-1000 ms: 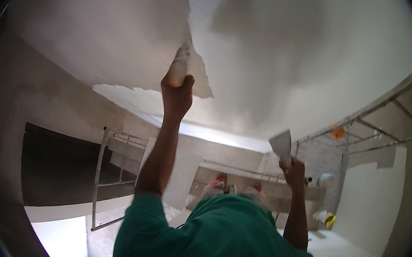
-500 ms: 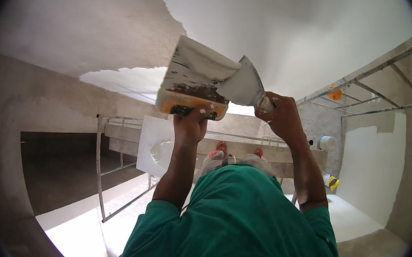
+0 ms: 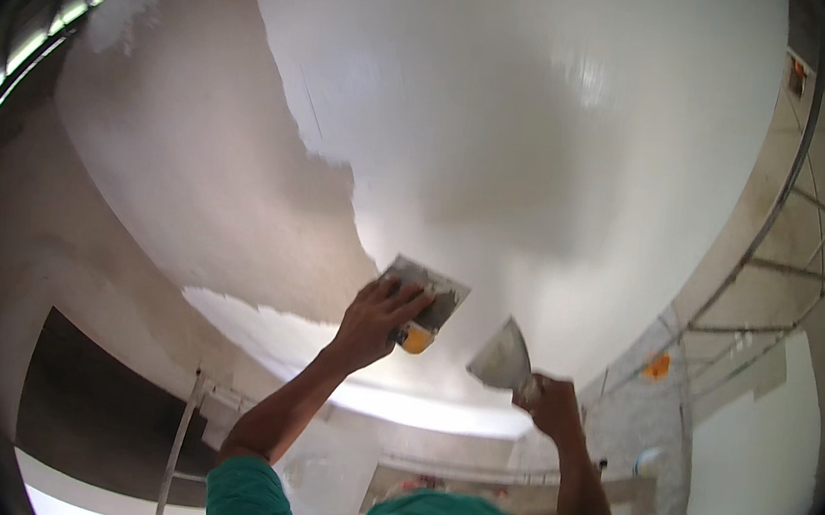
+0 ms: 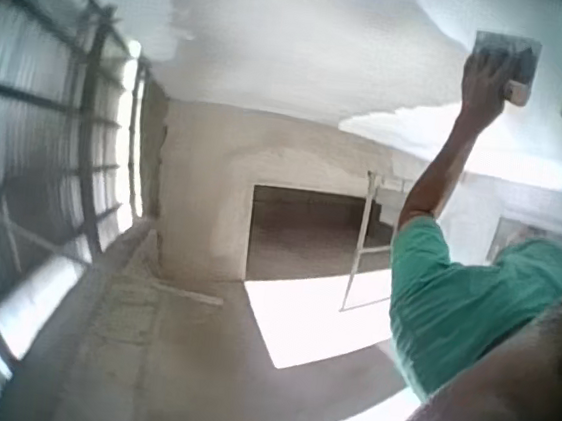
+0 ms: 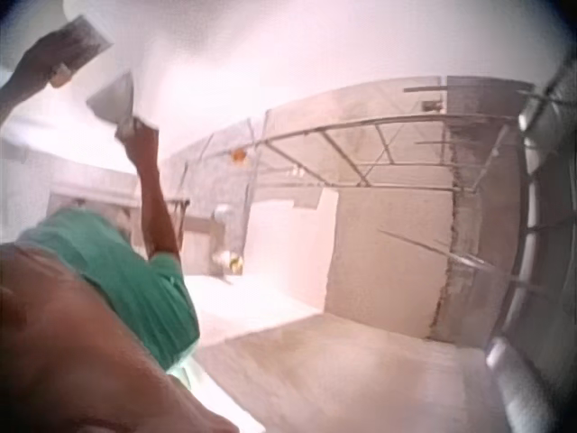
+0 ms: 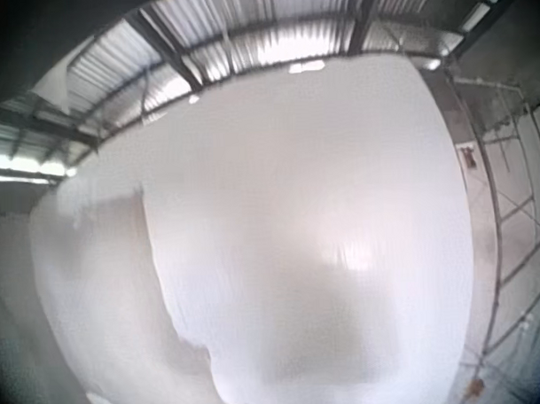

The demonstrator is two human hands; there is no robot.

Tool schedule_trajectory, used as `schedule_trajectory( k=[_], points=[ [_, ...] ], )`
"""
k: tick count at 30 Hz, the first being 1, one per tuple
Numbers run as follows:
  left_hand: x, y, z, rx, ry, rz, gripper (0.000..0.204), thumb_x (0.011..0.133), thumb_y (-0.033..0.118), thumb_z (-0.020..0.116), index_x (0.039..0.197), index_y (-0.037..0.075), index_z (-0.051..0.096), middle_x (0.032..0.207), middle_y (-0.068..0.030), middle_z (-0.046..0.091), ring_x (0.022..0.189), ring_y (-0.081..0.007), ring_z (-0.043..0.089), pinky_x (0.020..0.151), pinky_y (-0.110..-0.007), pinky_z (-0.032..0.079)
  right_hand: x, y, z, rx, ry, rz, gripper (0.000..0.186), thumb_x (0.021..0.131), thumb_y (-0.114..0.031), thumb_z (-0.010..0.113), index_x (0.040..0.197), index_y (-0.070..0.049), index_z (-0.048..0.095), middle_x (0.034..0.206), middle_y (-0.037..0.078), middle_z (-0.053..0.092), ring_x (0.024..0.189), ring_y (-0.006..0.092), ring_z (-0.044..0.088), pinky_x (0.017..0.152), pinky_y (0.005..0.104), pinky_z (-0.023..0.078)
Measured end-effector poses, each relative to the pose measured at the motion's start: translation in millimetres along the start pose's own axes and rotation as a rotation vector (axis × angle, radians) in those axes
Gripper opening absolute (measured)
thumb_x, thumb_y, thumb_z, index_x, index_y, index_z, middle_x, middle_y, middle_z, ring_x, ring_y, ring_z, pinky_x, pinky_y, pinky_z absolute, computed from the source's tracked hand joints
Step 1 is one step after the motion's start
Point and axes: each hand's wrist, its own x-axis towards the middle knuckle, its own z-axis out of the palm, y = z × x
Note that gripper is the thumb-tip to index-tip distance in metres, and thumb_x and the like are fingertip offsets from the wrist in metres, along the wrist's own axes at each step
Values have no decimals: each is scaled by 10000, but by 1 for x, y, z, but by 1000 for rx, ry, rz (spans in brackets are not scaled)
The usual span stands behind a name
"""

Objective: The person applies white plaster to a ceiling using a trowel and hawk. They repeatedly scoop plaster from the hawk and spread it across the ceiling surface in smooth strokes, working on a large area while standing on scaffolding.

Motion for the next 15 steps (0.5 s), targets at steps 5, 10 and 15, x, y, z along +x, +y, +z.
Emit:
schedule_trajectory(
  k=[5, 10, 15],
  points=[
    [178, -24, -146, 389, 479, 115, 740, 708, 33, 655, 1381, 249, 436, 1375, -39, 443, 1260, -331, 386, 1048, -500, 315, -42, 68, 43, -27, 109, -3, 296, 702, -255, 765, 852, -20, 664, 754, 164, 658, 679, 319, 649, 636, 384, 512],
    [336, -46, -262, 789, 892, 140, 712, 755, 45, 598, 1394, 304, 422, 1382, -17, 477, 1249, -325, 444, 1007, -521, 363, -100, 97, 50, 82, 87, 273, 270, 693, -222, 749, 807, 8, 665, 698, 166, 646, 609, 275, 622, 600, 380, 481],
    [372, -2, -324, 703, 827, -53, 601, 796, 23, 538, 1361, 215, 461, 1335, -91, 502, 1175, -323, 503, 961, -514, 387, -131, 112, 40, 143, 143, 359, 288, 652, -216, 751, 808, 14, 675, 674, 182, 635, 614, 278, 628, 610, 393, 482]
  ],
)
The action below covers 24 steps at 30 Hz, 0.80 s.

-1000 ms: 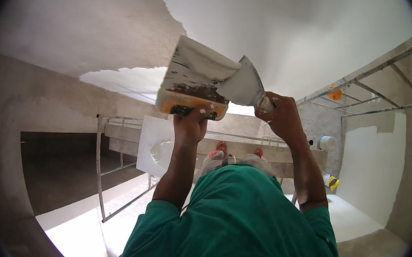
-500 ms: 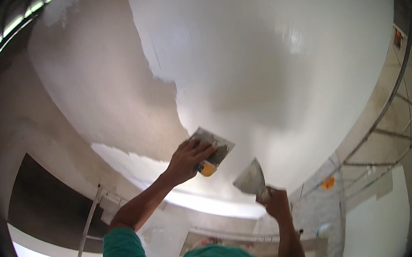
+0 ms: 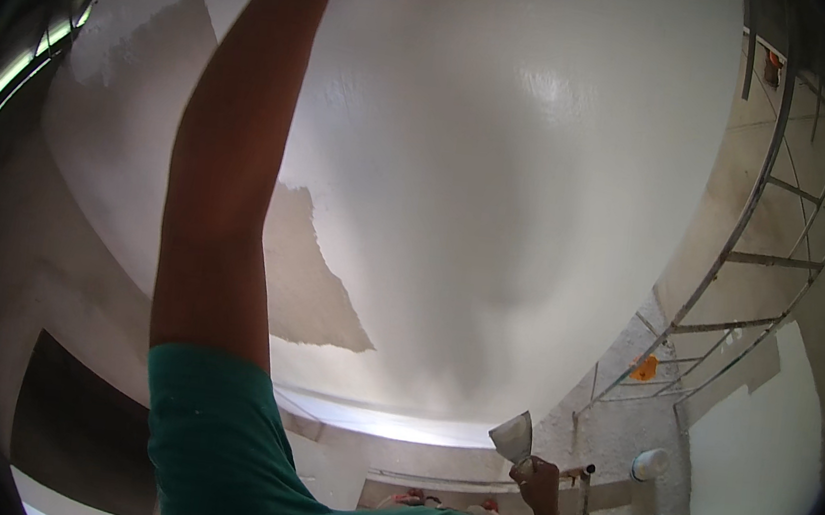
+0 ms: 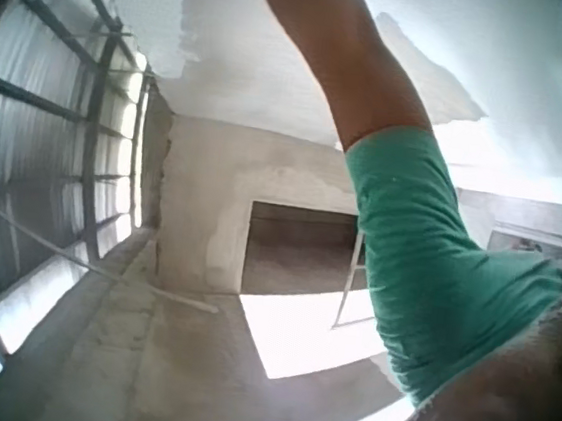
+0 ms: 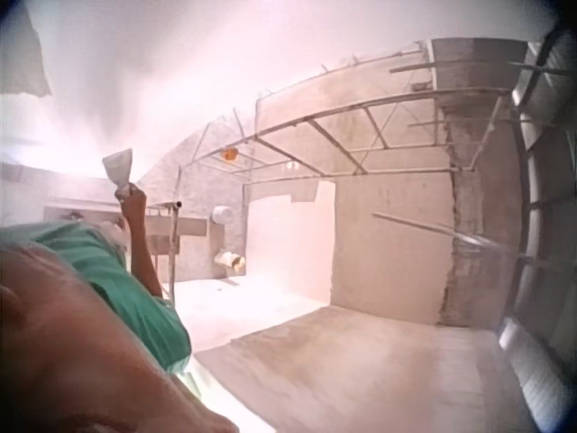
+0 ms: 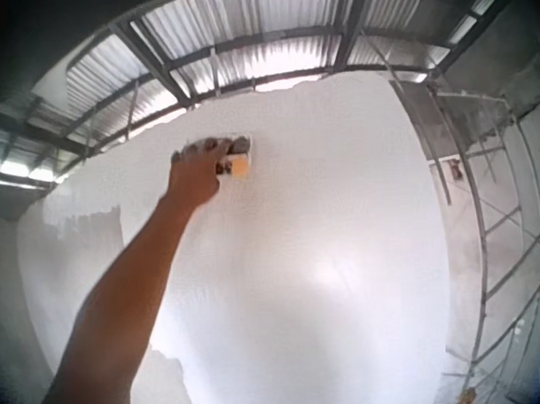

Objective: The person applies white plaster to a ceiling using a trowel and hawk. They repeatedly scoop plaster from the hawk and spread it across the ceiling surface in smooth strokes, working on a large area while standing on scaffolding.

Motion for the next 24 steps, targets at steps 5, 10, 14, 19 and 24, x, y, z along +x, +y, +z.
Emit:
schedule_trajectory(
  k=[5, 10, 14, 19, 24],
  points=[
    [-34, 15, -1, -39, -164, 2, 552, 805, 52, 534, 1332, 213, 491, 1292, -77, 535, 1151, -338, 514, 935, -540, 393, 1, 1, -14, -62, 24, 45, 219, 673, -130, 755, 791, 29, 661, 661, 167, 636, 589, 237, 606, 589, 374, 471],
    [-179, 48, 32, 9, -279, 48, 720, 752, 55, 606, 1392, 327, 419, 1388, -21, 450, 1251, -361, 421, 982, -598, 346, 10, -2, -22, -51, 7, 46, 210, 679, -128, 749, 786, 29, 658, 651, 156, 628, 592, 227, 601, 595, 368, 471],
    [-326, 80, 27, -138, -296, 45, 632, 778, 53, 592, 1347, 304, 483, 1374, -59, 433, 1189, -410, 431, 974, -664, 299, 13, -4, -22, -68, -30, -24, 242, 673, -152, 747, 820, 23, 666, 679, 165, 638, 605, 254, 614, 612, 371, 479],
    [-454, 75, 9, -222, -537, 32, 658, 753, 50, 631, 1352, 273, 477, 1380, -73, 435, 1247, -401, 396, 1015, -665, 233, 11, -19, -28, -188, -62, -31, 297, 660, -201, 748, 863, 5, 684, 732, 185, 656, 665, 302, 648, 645, 389, 492],
    [-367, 22, -12, -140, -436, -8, 628, 795, 71, 601, 1368, 285, 454, 1374, -43, 449, 1248, -379, 414, 1024, -674, 233, 12, 27, -18, -149, -56, 55, 307, 650, -231, 745, 858, -11, 696, 700, 181, 654, 647, 302, 645, 631, 392, 494]
  ],
)
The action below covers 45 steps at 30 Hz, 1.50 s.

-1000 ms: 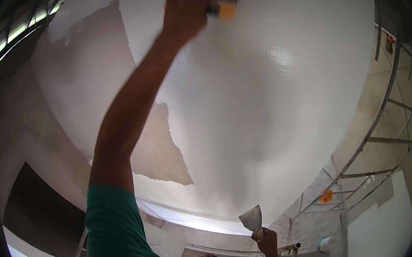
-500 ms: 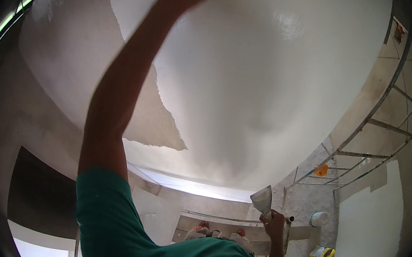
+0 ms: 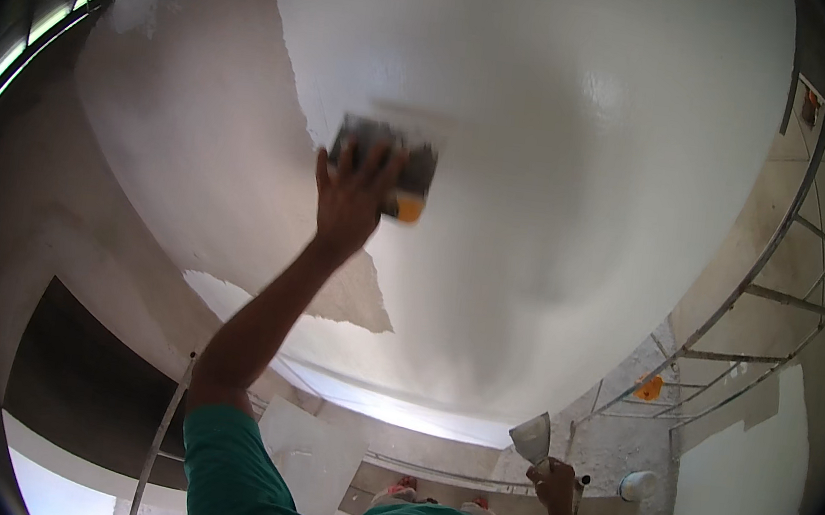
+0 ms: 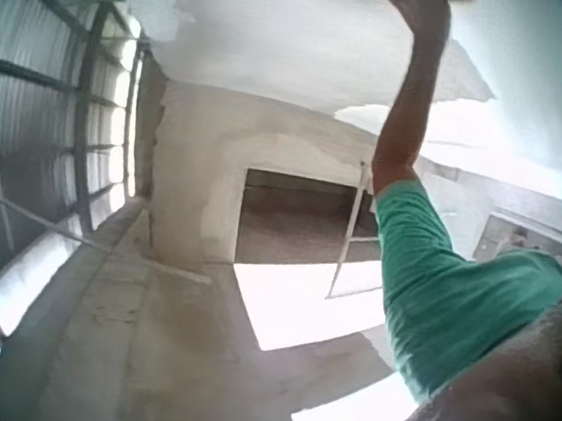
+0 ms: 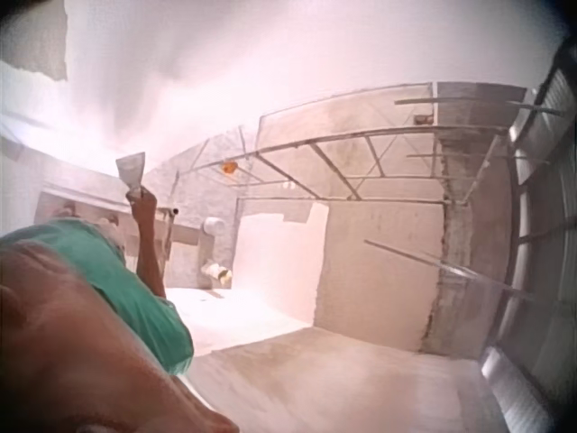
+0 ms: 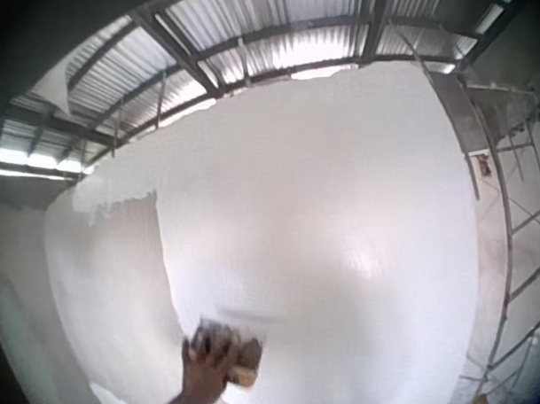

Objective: The person applies white plaster to a ceiling using a trowel and hawk. They repeatedly scoop plaster from the hawk and spread it across the ceiling surface in smooth strokes, working on a large area while standing on scaffolding.

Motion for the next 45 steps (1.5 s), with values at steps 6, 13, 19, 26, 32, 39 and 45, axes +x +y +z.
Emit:
schedule_trajectory(
  k=[6, 13, 19, 26, 32, 39, 45],
  points=[
    [218, -91, -79, 275, 442, 61, 786, 734, 58, 636, 1424, 323, 366, 1409, -15, 435, 1231, -324, 449, 981, -594, 369, 2, -18, 13, 31, 7, -80, 242, 667, -202, 729, 767, 10, 669, 631, 157, 621, 569, 253, 591, 580, 380, 460],
    [294, -75, -129, 73, 268, -92, 647, 819, 11, 515, 1408, 252, 398, 1395, -38, 462, 1229, -318, 467, 1011, -583, 341, -7, -21, 17, 85, 60, -38, 214, 667, -150, 743, 733, 28, 646, 623, 158, 612, 554, 240, 580, 562, 378, 448],
    [229, -60, -83, 114, 152, -45, 606, 847, 60, 538, 1414, 215, 392, 1436, -97, 411, 1272, -336, 422, 1035, -594, 318, -6, -30, 14, 81, 24, -5, 182, 674, -113, 737, 745, 30, 651, 633, 159, 619, 553, 222, 577, 564, 360, 452],
    [17, 4, 37, 1, 64, 12, 680, 777, 77, 634, 1384, 305, 432, 1410, -63, 396, 1235, -426, 390, 984, -679, 285, -3, -50, 1, 17, -8, 10, 201, 675, -134, 739, 753, 29, 650, 637, 157, 620, 557, 216, 578, 569, 360, 454],
    [-94, 11, 56, -101, -215, 31, 652, 782, 57, 615, 1371, 284, 450, 1388, -47, 432, 1232, -401, 415, 1008, -681, 242, 0, -52, 1, -70, 11, -28, 245, 698, -202, 737, 788, 10, 653, 631, 137, 612, 561, 198, 567, 567, 371, 449],
    [89, -128, -23, 123, 321, -50, 776, 757, 138, 666, 1441, 299, 337, 1405, -35, 444, 1248, -325, 432, 1008, -591, 351, -3, -36, 10, 29, 26, 8, 213, 688, -172, 746, 737, 11, 648, 619, 128, 612, 546, 182, 558, 558, 359, 443],
    [234, -190, -98, 79, 380, -185, 549, 883, 57, 457, 1400, 234, 410, 1316, -91, 534, 1192, -321, 501, 946, -540, 406, -5, -47, 16, 25, 14, 16, 226, 662, -159, 731, 727, 40, 644, 618, 162, 609, 551, 239, 581, 563, 377, 446]
  ],
)
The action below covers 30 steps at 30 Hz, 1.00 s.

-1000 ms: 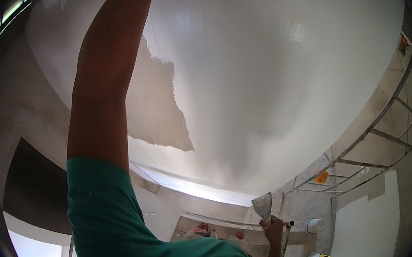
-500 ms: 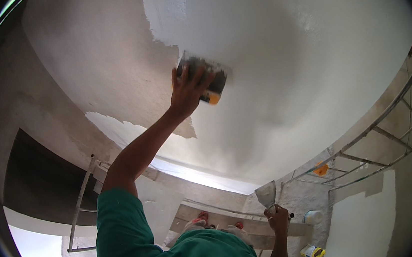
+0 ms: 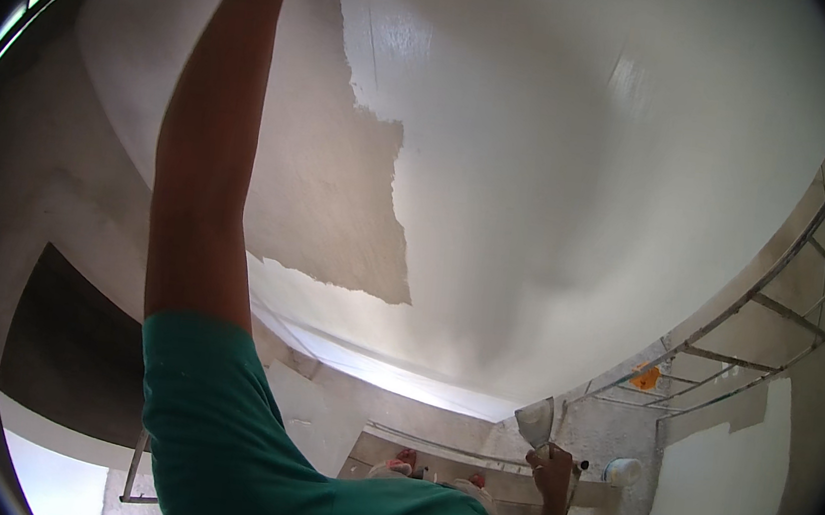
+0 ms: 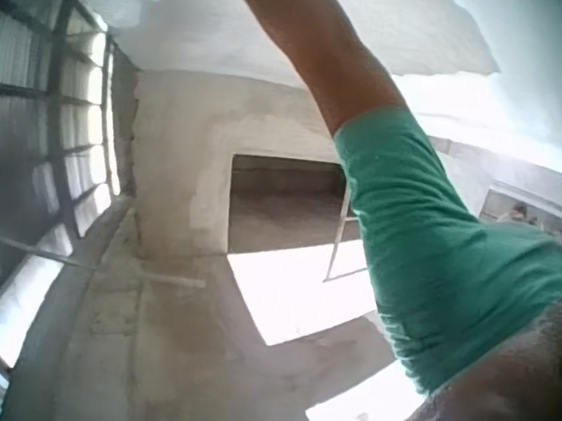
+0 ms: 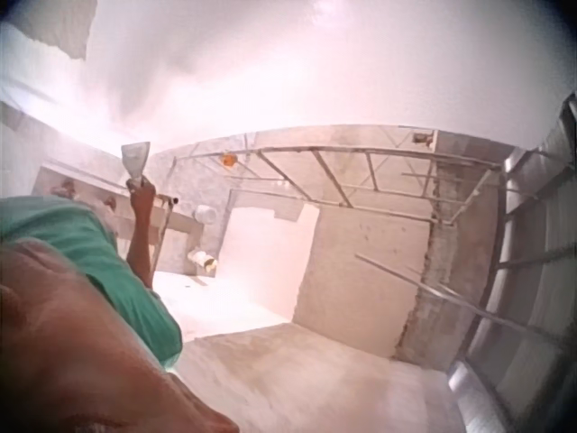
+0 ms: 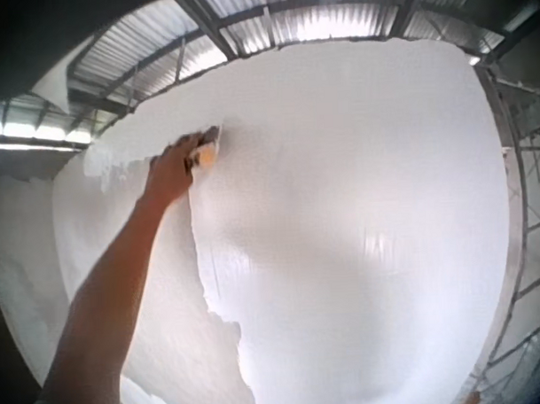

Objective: The person applies white plaster to a ceiling using a trowel and hawk. They repeatedly scoop plaster from the hawk and spread it across the ceiling surface in smooth strokes, working on a large area while standing on scaffolding.

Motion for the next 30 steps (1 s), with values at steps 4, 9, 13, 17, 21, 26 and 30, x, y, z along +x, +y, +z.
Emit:
schedule_trajectory(
  k=[4, 9, 13, 17, 21, 26, 30],
  points=[
    [2, -1, 8, -168, -133, -36, 565, 854, 14, 453, 1382, 215, 434, 1242, -119, 586, 1102, -359, 558, 892, -497, 457, -1, 6, 3, -8, -2, 25, 248, 657, -166, 741, 720, 48, 634, 636, 190, 611, 588, 300, 598, 601, 408, 453],
    [-62, 1, 12, -145, -59, 62, 549, 835, 6, 474, 1359, 170, 456, 1275, -148, 559, 1077, -380, 565, 896, -465, 471, 6, 42, 6, -128, -8, -75, 206, 677, -148, 733, 707, 23, 621, 564, 137, 573, 512, 212, 551, 538, 374, 429],
    [-182, 31, 39, -103, -93, 28, 556, 799, -21, 509, 1331, 142, 482, 1297, -128, 554, 1130, -310, 556, 953, -481, 417, 16, 63, -2, -217, -20, -132, 210, 680, -148, 746, 741, 22, 639, 590, 138, 596, 537, 221, 578, 551, 370, 442],
    [-312, 86, 52, -55, -202, 3, 795, 677, 70, 676, 1400, 269, 411, 1349, -34, 466, 1192, -338, 442, 964, -532, 372, 26, 52, -19, -153, -68, -48, 246, 666, -175, 767, 770, 11, 645, 715, 181, 625, 717, 313, 607, 661, 405, 455],
    [-411, 133, 26, -232, -405, -131, 765, 695, 7, 647, 1387, 253, 433, 1365, -62, 476, 1251, -398, 410, 1002, -654, 276, 27, 29, -25, -168, -128, 46, 273, 661, -183, 775, 825, -1, 657, 760, 199, 641, 778, 362, 626, 709, 420, 473],
    [-447, 176, -49, -1066, -547, -837, 676, 713, -70, 601, 1342, 122, 444, 1311, -86, 497, 1121, -300, 519, 954, -426, 438, 36, 9, -18, -166, -62, -58, 315, 695, -193, 761, 936, -11, 673, 756, 196, 658, 681, 327, 647, 652, 409, 492],
    [-473, 238, -134, -1632, -173, -1812, 583, 734, -116, 548, 1273, 43, 396, 1140, -113, 531, 1046, -232, 550, 914, -357, 473, 55, -60, -12, -18, -84, -209, 300, 700, -133, 743, 956, 0, 662, 754, 185, 650, 662, 286, 642, 630, 373, 492]
  ],
)
